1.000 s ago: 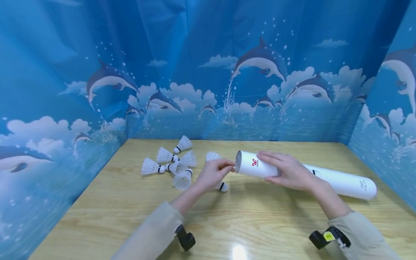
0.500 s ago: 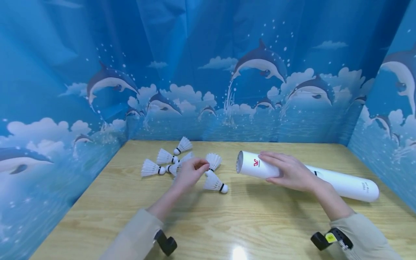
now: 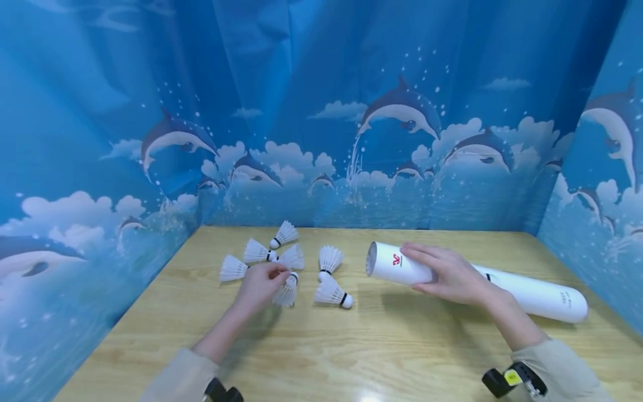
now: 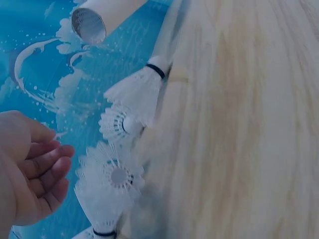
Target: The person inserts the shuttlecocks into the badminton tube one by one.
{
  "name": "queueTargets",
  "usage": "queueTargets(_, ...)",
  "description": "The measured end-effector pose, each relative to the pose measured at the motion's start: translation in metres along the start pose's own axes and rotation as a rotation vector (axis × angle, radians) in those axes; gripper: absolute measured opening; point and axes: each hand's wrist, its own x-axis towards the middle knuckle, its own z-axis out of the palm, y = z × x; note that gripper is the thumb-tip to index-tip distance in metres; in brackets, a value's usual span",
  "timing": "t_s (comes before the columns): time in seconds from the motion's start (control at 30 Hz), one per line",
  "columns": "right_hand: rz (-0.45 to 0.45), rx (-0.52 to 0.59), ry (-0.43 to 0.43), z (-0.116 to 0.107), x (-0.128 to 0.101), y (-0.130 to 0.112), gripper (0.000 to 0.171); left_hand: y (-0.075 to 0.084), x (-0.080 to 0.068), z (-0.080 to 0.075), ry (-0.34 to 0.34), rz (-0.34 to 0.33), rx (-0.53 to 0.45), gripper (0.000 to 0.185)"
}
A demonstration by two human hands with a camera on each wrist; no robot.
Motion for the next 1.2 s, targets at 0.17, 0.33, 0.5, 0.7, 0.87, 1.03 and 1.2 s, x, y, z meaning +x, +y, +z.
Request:
queueTargets(0.17,0.006,0.003,-0.009,0.001,-0.002,-0.001,0.078,-0.010,-0.006,0.000,-0.056,-0.026,0.035,0.017)
queueTargets(0.33,0.005,0.002,-0.013,0.002,-0.003,-0.001,0.079,-0.016,-0.006,0.006,-0.068,-0.022,0.081,0.015)
queueTargets(0.5,0.008,0.007,-0.019,0.002,-0.003,-0.001,0.078,-0.016,-0.007,0.007,-0.058,0.009,0.117,0.013)
queueTargets(0.7,0.036,0.009,-0.042,0.001,-0.004,0.000,0.078,-0.017,-0.008,0.007,-0.036,0.004,0.116,0.014)
queueTargets(0.87,0.050,0.011,-0.048,-0.001,-0.005,0.002,0.078,-0.016,-0.007,0.008,-0.013,-0.013,0.080,0.014)
queueTargets(1.03,0.047,0.015,-0.046,-0.002,-0.005,0.002,0.077,-0.014,-0.005,0.007,0.008,-0.038,0.029,0.015)
queueTargets(1.2,0.054,0.014,-0.052,-0.003,-0.005,0.002,0.076,-0.013,-0.004,0.005,0.008,-0.072,0.015,0.019)
